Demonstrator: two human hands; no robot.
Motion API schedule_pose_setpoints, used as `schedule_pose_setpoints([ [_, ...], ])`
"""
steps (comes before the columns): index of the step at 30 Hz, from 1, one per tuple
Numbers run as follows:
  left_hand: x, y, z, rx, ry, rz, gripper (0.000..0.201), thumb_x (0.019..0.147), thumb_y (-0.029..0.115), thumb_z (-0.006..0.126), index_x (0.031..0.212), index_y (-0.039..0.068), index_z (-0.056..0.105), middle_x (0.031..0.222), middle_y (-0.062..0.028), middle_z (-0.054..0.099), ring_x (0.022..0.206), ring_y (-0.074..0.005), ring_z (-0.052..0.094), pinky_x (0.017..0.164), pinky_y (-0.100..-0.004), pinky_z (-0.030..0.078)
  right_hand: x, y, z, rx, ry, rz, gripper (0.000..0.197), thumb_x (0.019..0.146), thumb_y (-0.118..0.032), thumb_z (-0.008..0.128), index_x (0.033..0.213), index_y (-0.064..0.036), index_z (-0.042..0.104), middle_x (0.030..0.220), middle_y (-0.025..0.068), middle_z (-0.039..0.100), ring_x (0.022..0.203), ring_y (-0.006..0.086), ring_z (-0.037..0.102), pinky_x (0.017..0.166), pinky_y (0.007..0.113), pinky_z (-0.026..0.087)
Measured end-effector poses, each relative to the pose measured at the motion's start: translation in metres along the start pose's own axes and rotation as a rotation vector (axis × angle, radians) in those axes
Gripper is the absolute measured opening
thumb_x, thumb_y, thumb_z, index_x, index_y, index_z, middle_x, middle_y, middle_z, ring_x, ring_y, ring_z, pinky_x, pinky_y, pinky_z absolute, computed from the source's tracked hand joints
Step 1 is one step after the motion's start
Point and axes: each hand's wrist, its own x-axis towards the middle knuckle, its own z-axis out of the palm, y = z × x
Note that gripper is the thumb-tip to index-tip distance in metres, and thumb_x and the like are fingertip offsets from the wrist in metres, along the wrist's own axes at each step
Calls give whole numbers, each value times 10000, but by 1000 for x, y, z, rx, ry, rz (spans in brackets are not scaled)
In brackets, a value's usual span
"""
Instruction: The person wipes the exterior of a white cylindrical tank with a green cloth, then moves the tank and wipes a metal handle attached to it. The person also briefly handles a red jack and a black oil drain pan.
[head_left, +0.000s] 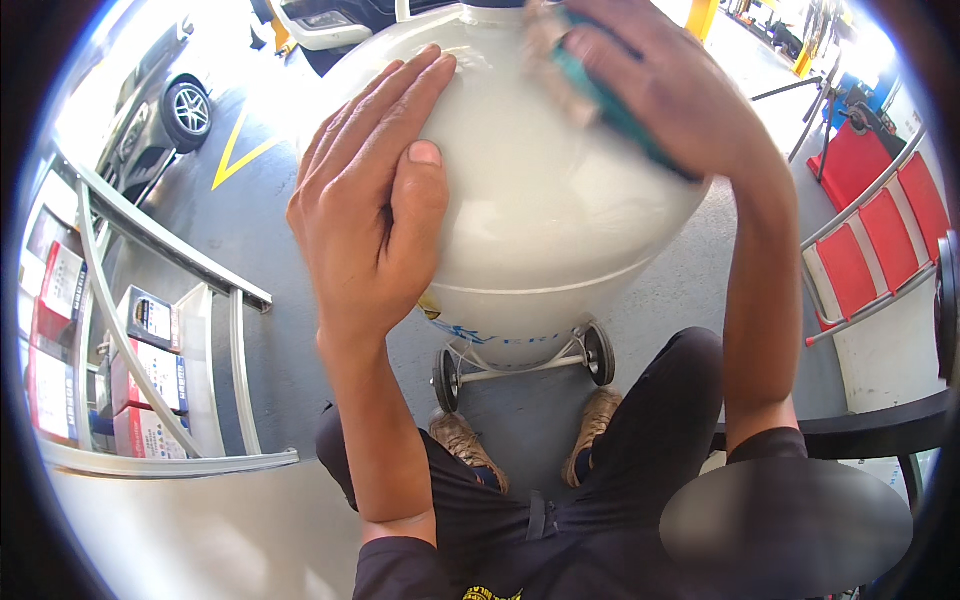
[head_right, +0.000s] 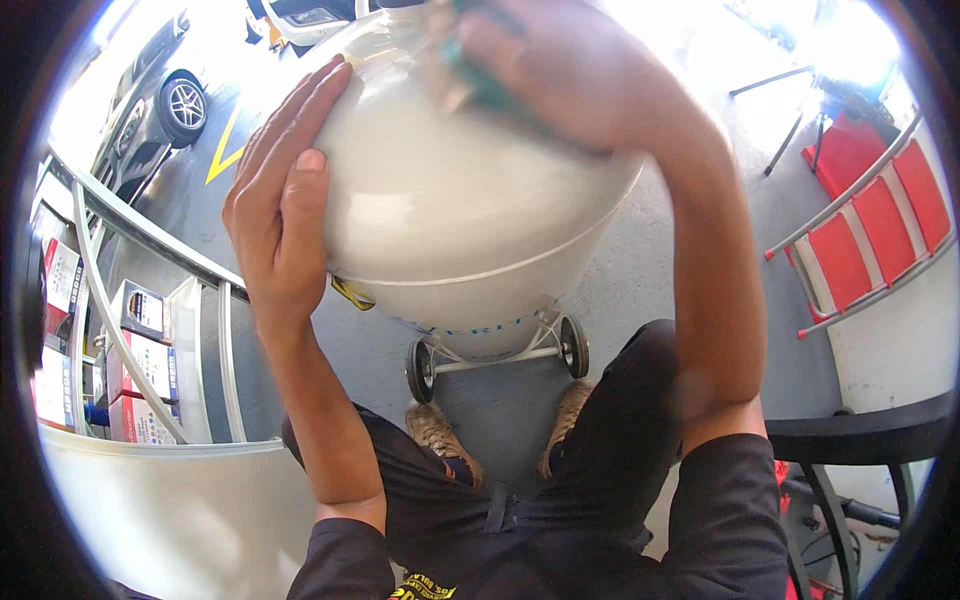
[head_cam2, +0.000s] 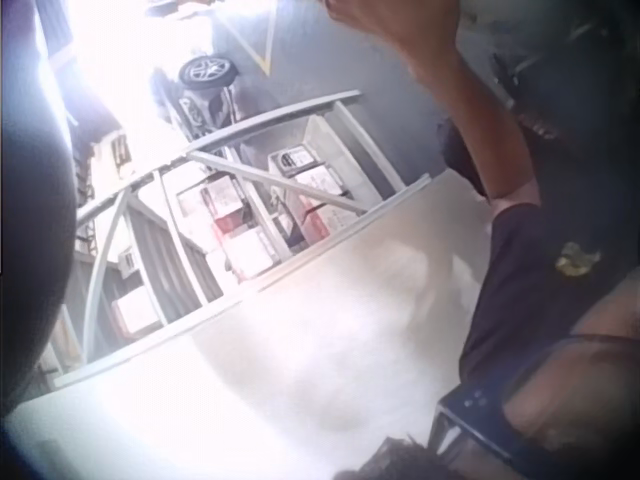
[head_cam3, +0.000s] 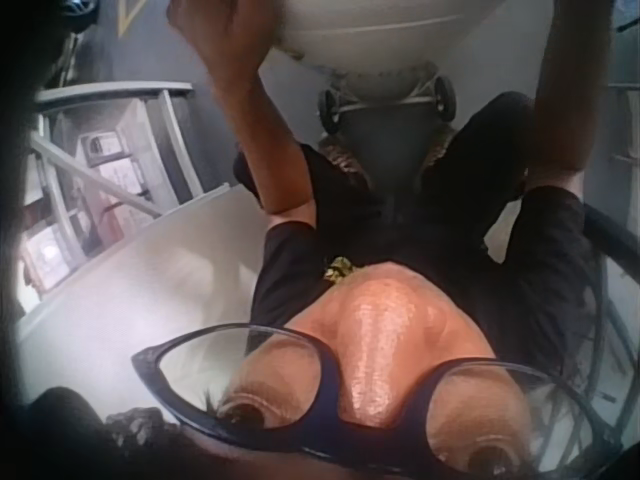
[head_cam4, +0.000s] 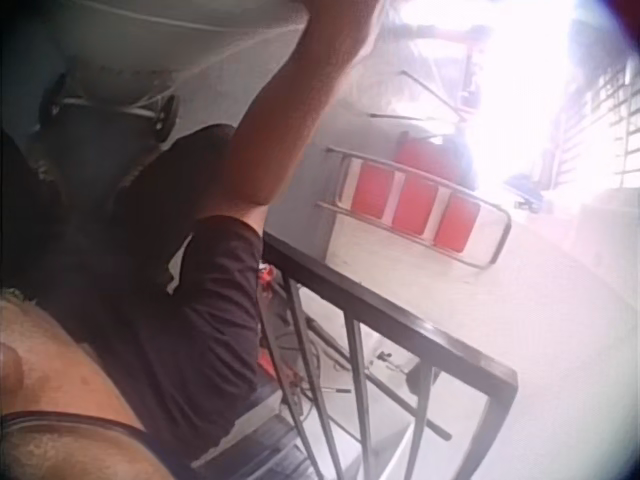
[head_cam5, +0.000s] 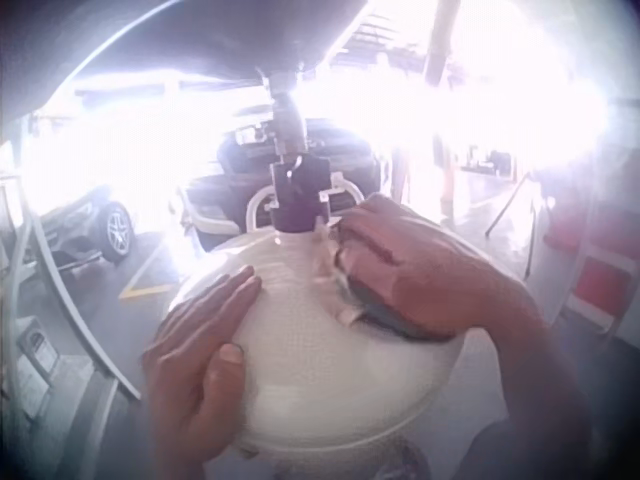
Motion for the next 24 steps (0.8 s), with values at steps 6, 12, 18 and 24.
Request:
schedule_pose_setpoints([
  [6, -4, -1, 4, 33, 6, -8, 404, 989, 238, 565, 1270, 65, 798, 1308, -144, 772, 1296, -350, 690, 1142, -443, 482, 10, 11, -1, 65, -46, 154, 333, 1102, -241, 517, 1285, 11, 635, 1241, 215, 654, 1217, 353, 623, 1065, 448, 483],
  [12, 1, 0, 0, -3, 20, 0, 404, 972, 225, 570, 1262, 63, 800, 1301, -137, 775, 1288, -344, 695, 1139, -444, 487, 15, 18, 2, 55, -7, 105, 351, 1074, -300, 603, 1227, -5, 716, 1239, 191, 695, 1187, 343, 657, 1053, 432, 500],
  [18, -2, 1, 4, 28, 23, -14, 412, 947, 206, 575, 1261, 71, 805, 1298, -139, 777, 1280, -342, 701, 1144, -444, 485, 21, 59, 5, -10, 60, 54, 383, 1068, -289, 611, 1232, 30, 746, 1237, 226, 711, 1180, 355, 663, 1077, 417, 503],
  [24, -2, -1, -1, 13, 30, -1, 412, 948, 212, 570, 1256, 78, 809, 1301, -138, 776, 1284, -338, 700, 1153, -449, 482, 13, 28, 9, 93, 38, -111, 410, 1068, -303, 607, 1267, 30, 740, 1276, 219, 713, 1175, 349, 669, 1086, 412, 510],
])
